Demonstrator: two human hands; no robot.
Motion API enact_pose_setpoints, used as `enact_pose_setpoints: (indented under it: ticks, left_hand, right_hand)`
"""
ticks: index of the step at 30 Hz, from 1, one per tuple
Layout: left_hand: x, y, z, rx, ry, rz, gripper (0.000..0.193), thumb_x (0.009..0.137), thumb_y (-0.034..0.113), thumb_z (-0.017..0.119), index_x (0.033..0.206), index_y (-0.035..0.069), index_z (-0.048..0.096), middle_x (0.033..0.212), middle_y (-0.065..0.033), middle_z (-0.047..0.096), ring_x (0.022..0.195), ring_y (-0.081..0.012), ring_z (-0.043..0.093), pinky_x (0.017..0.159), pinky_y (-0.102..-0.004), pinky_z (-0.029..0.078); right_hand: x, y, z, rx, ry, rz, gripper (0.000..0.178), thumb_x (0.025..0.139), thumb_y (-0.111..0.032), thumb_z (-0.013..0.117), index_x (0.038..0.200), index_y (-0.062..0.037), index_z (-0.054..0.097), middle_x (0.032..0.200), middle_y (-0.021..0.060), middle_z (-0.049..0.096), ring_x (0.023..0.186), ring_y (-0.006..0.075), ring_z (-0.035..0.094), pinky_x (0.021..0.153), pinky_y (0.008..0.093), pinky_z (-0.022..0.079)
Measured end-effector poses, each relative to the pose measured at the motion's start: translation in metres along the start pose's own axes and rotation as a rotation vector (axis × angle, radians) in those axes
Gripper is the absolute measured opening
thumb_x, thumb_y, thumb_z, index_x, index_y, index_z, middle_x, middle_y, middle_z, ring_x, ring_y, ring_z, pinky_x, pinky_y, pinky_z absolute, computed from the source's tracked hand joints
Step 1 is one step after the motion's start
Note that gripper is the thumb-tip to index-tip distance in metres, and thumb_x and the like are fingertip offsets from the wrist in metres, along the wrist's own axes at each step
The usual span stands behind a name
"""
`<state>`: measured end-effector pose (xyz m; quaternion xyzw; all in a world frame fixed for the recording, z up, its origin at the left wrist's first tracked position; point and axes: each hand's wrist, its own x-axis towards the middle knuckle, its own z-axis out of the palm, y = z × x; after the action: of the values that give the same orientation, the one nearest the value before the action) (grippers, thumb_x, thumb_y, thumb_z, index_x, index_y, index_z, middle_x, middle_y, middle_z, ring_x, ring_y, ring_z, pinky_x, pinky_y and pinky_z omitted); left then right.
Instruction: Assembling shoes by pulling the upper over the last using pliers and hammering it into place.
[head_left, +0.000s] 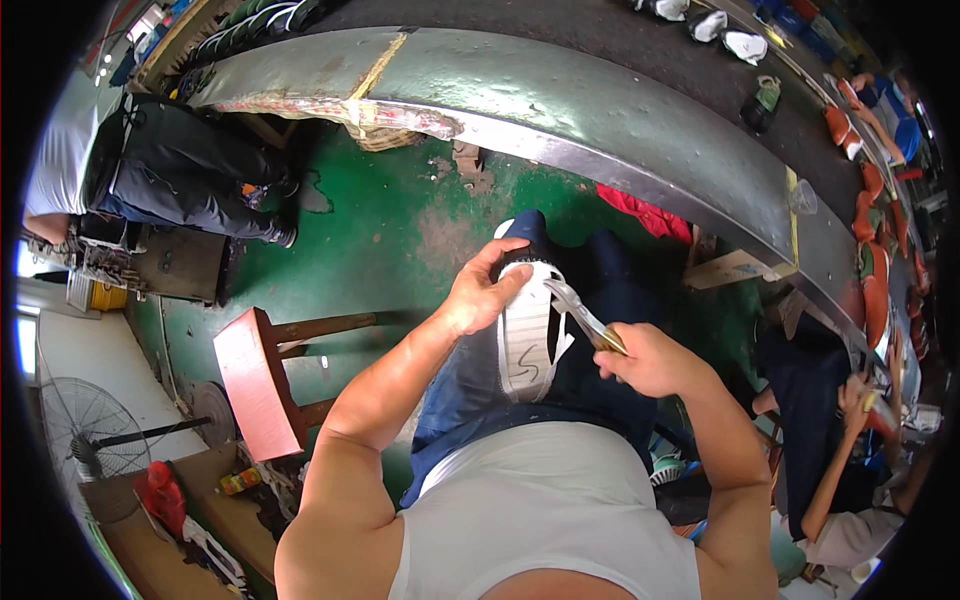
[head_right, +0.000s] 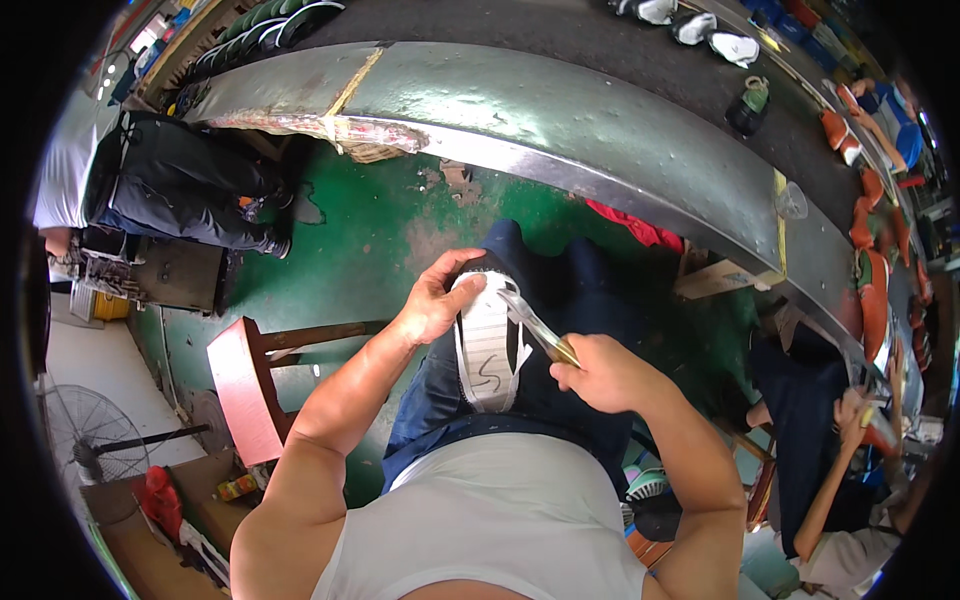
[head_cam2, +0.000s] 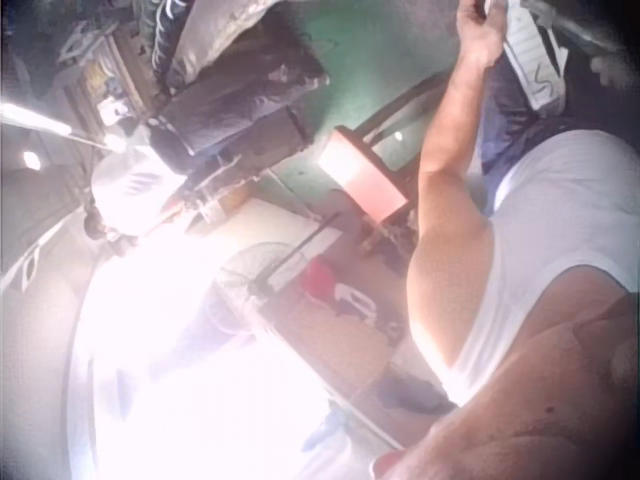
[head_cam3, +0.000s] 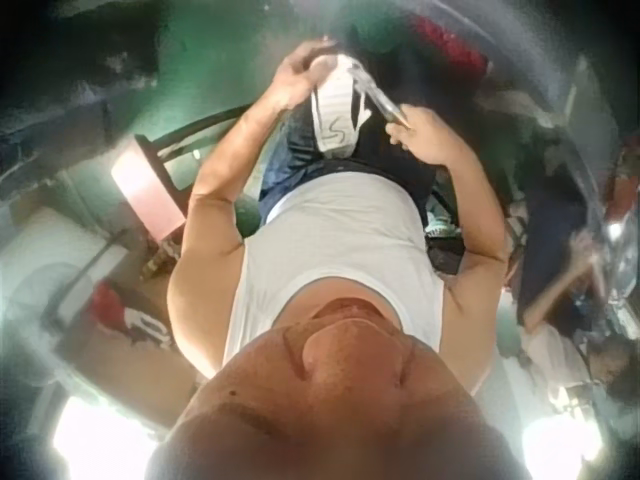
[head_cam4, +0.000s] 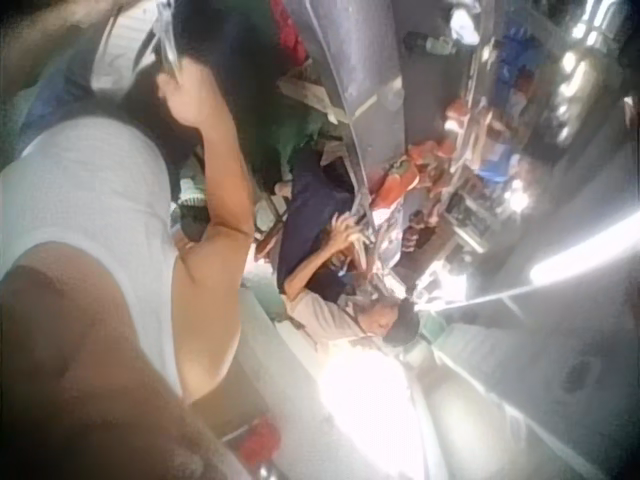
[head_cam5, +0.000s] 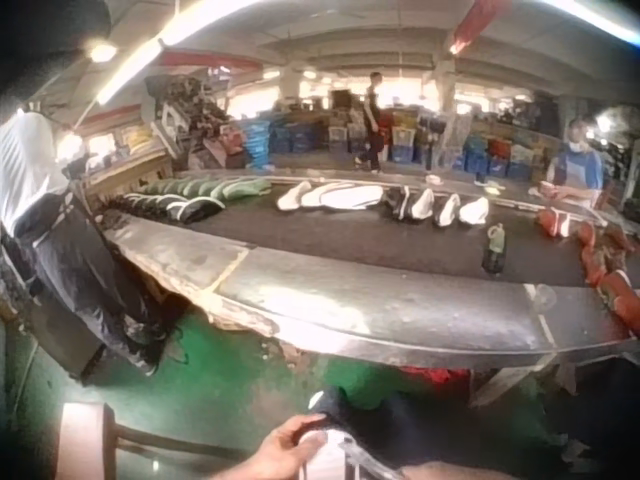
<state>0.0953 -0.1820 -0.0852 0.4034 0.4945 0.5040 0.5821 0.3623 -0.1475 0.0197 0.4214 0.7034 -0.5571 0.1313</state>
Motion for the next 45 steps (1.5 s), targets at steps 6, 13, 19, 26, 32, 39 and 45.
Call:
enact_pose_setpoints:
  ticks: [6,13,19,26,32,39,45]
  left_hand:
    - [0.003,0.014,-0.005,0.006,-0.069,-0.029,0.050,0.093,0.005,0.069,0.140,0.006,0.051,0.127,-0.0087,0.060,0.116,-0.0148,0.055,0.101,-0.0283,0.045]
    - [-0.033,-0.040,-0.035,-0.009,-0.113,-0.247,0.071,0.091,-0.001,0.055,0.155,-0.002,0.024,0.149,-0.0152,0.044,0.138,-0.0218,0.040,0.117,-0.0357,0.028]
    - [-0.044,-0.024,-0.030,-0.037,-0.159,-0.287,0.081,0.075,-0.009,0.041,0.154,-0.002,0.027,0.148,-0.0110,0.046,0.136,-0.0195,0.042,0.114,-0.0325,0.031]
    - [-0.035,-0.038,0.022,0.129,0.093,-0.301,0.068,0.080,0.002,0.054,0.146,-0.008,0.042,0.140,-0.0230,0.055,0.129,-0.0284,0.053,0.110,-0.0323,0.039]
    - [-0.011,-0.026,0.036,-0.110,-0.510,-0.606,0.077,0.073,-0.002,0.057,0.149,0.001,0.042,0.131,-0.0111,0.061,0.120,-0.0198,0.057,0.107,-0.0320,0.041]
    - [-0.037,-0.079,0.064,0.132,-0.500,-0.391,0.099,0.076,-0.004,0.064,0.159,0.003,0.012,0.154,-0.0148,0.038,0.143,-0.0218,0.035,0.118,-0.0341,0.027]
    - [-0.040,-0.062,0.079,0.341,-0.547,-0.303,0.096,0.081,0.000,0.061,0.160,0.004,0.007,0.156,-0.0180,0.034,0.144,-0.0234,0.034,0.119,-0.0360,0.027]
  right_hand:
    - [0.037,-0.017,0.028,-0.137,0.583,-0.414,0.028,0.102,-0.024,0.053,0.104,0.0036,0.055,0.089,0.0262,0.064,0.085,0.0478,0.063,0.073,0.0481,0.050]
    - [0.067,0.026,0.066,0.098,0.593,-0.223,0.052,0.082,-0.035,0.080,0.108,0.0032,0.055,0.091,0.0201,0.069,0.084,0.0372,0.069,0.074,0.0418,0.054]
    - [0.092,0.052,0.088,0.241,0.421,-0.184,0.053,0.083,-0.025,0.074,0.120,0.0072,0.054,0.108,0.0277,0.068,0.104,0.0404,0.068,0.091,0.0422,0.052]
    - [0.077,0.084,0.078,0.630,0.420,-0.148,0.036,0.080,0.000,0.063,0.114,0.0042,0.055,0.087,0.0090,0.065,0.065,0.0131,0.062,0.060,0.0297,0.053]
    - [0.040,0.128,0.088,0.659,0.471,-0.025,0.029,0.083,-0.003,0.069,0.107,0.0037,0.055,0.083,0.0062,0.063,0.065,0.0124,0.061,0.059,0.0294,0.052]
    - [-0.053,0.150,0.076,0.060,0.399,0.137,0.031,0.094,-0.020,0.062,0.112,0.0038,0.056,0.094,0.0174,0.068,0.074,0.0256,0.068,0.067,0.0365,0.052]
    - [-0.035,0.119,0.059,-0.278,0.335,-0.143,0.042,0.092,-0.016,0.062,0.125,0.0074,0.053,0.105,0.0260,0.066,0.097,0.0440,0.063,0.084,0.0461,0.051]
